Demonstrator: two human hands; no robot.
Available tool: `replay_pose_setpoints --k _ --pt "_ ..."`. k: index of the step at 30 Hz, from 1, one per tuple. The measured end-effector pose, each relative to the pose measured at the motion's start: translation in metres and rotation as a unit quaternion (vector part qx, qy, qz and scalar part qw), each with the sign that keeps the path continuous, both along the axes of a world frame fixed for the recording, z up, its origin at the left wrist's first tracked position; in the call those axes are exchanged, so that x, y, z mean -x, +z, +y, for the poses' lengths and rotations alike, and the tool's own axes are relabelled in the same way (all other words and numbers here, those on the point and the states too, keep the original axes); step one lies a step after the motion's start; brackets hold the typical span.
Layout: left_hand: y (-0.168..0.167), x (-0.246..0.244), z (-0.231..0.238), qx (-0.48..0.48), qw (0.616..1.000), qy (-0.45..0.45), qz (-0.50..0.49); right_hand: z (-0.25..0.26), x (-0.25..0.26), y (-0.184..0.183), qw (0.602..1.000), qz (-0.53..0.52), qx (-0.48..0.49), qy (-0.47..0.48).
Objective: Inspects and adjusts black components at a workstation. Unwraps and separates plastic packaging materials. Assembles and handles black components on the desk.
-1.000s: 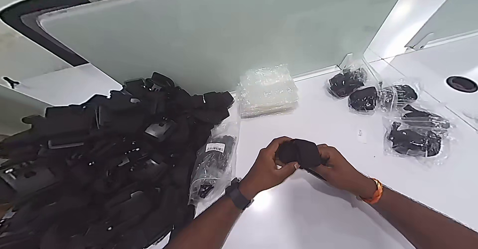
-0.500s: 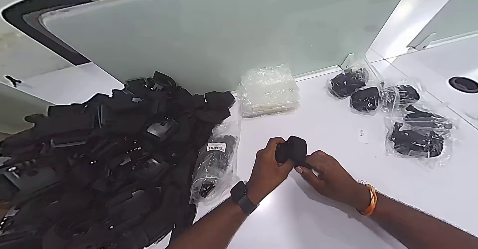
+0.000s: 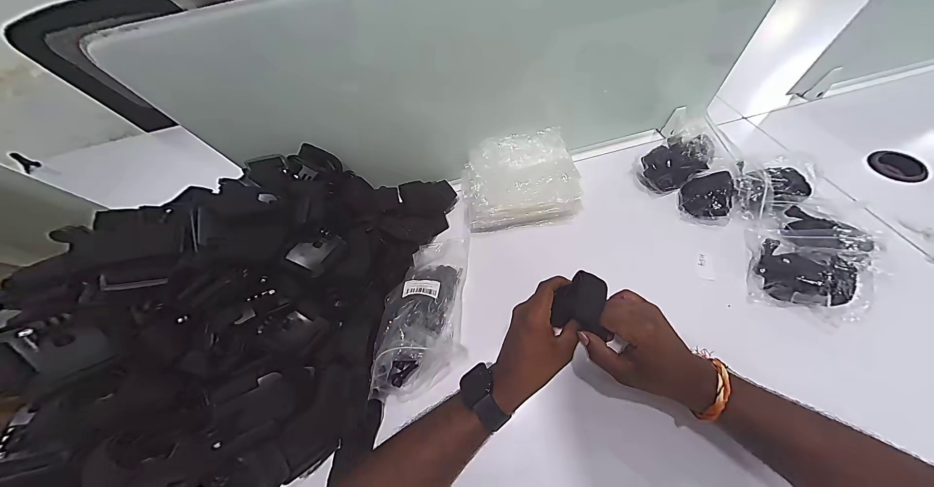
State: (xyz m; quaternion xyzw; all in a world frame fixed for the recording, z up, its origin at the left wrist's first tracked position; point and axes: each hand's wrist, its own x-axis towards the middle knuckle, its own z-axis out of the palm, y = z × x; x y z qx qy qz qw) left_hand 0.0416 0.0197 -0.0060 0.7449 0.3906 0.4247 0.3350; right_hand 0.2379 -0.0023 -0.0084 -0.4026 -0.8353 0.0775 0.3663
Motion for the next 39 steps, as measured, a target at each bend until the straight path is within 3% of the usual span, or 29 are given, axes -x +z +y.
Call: replay_pose_setpoints --k 6,10,17,24,32,39 --pt "-0.005 0.0 0.002 0.063 0.98 -0.161 -0.099 0.004 -0.006 0.003 0.999 -0.03 0.004 -0.028" --pt "-0.005 0.001 0.003 0.082 0.972 -0.192 -0.108 0.006 -0.01 0.005 0.995 -0.089 -0.04 -0.006" --pt "-0.004 -0.001 0.004 0.059 0.99 -0.116 -0.052 0.006 -0.01 0.006 0.987 -0.144 -0.068 0.008" --pt "-0.005 0.006 0.01 0.023 0.997 -0.059 -0.037 0.008 -0.014 0.004 0.99 0.049 -0.054 -0.122" --pt "-0.006 0.008 0.011 0.005 0.997 -0.071 -0.032 0.012 -0.013 0.004 0.976 0.102 -0.113 -0.153" --pt "-0.005 0.007 0.011 -0.018 0.999 -0.044 -0.025 0.012 -0.021 0.002 0.985 0.054 -0.136 -0.087"
